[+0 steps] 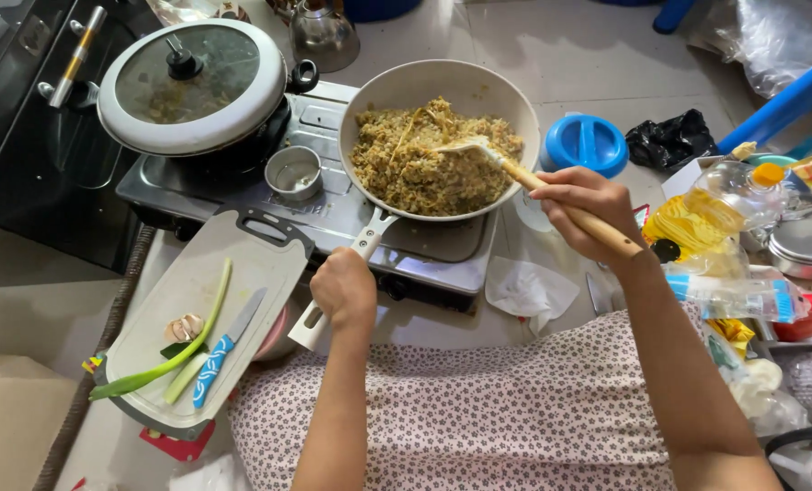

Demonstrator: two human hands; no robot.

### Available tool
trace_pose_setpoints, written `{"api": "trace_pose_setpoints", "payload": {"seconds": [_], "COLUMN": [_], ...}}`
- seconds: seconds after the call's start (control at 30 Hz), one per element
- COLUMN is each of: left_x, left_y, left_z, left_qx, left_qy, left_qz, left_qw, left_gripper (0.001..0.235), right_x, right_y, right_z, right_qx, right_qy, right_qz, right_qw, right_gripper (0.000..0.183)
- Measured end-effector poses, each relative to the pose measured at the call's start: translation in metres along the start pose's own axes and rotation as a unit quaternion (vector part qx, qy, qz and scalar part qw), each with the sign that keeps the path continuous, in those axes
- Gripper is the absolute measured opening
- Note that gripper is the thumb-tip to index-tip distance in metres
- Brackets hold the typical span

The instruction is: Stirring and mixing a large portion of food in a frying pan using a wooden spatula on a portable stove.

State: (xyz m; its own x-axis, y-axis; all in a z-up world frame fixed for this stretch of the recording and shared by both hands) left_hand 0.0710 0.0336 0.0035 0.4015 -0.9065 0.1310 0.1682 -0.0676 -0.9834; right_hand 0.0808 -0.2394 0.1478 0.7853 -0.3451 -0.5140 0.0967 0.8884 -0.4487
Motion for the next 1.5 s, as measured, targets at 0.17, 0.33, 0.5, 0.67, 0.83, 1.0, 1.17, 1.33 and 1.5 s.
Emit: {"api": "trace_pose_setpoints", "payload": {"seconds": [0.17,0.33,0.5,0.67,0.83,1.0,1.17,1.33,1.5], "left_x": [0.001,0.001,0.002,-0.002,-0.001,-0.003,0.000,-0.001,-0.003], "left_y": [-0.004,-0.003,-0.005,0.003,0.001,0.000,-0.002,0.002,0.008], "left_z": [-0.002,0.001,0.001,0.001,-0.001,-0.002,0.001,0.003,0.002], "left_qx": [-0.014,-0.017,-0.021,-0.006,0.006,-0.077,0.000,-0.009,0.028], "left_qy": [-0.003,-0.007,-0.001,-0.003,0.000,-0.046,-0.001,0.002,-0.002], "left_qz": [-0.004,-0.001,-0.012,-0.025,-0.029,0.021,-0.006,0.002,-0.013], "left_qw": [1.000,1.000,1.000,1.000,1.000,0.996,1.000,1.000,1.000], "left_gripper": [0.007,0.008,0.007,0.002,0.001,0.009,0.004,0.007,0.001], "right_x": [0.004,0.057,0.089,0.092,0.052,-0.005,0.009,0.023,0.069], "right_y": [0.005,0.060,0.094,0.070,0.013,-0.013,0.037,0.084,0.065], "right_z": [0.009,0.011,0.023,0.030,0.035,0.030,0.003,0.005,0.005], "right_qx": [-0.037,-0.051,-0.022,0.009,0.102,0.039,0.016,0.015,0.060], "right_qy": [0.011,-0.013,0.004,0.083,0.183,0.194,0.150,0.085,0.213], "right_qz": [-0.027,-0.065,-0.099,-0.034,0.042,0.089,0.040,-0.047,0.050], "right_qw": [0.999,0.996,0.995,0.996,0.977,0.976,0.988,0.995,0.974], "right_gripper": [0.011,0.011,0.009,0.015,0.012,0.008,0.012,0.008,0.013]}}
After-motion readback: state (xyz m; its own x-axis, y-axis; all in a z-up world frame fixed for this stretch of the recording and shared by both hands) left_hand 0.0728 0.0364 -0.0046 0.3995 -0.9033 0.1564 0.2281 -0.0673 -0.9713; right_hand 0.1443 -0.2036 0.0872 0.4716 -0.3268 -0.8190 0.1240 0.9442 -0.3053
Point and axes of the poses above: each hand's wrist, its own z-axis towards the middle knuckle, its own y-axis out of the palm, x = y × z, the point moved 8 cm from there along z, towards the middle knuckle, and after that the axes turned 3 degrees about x, right-handed, at the moved point
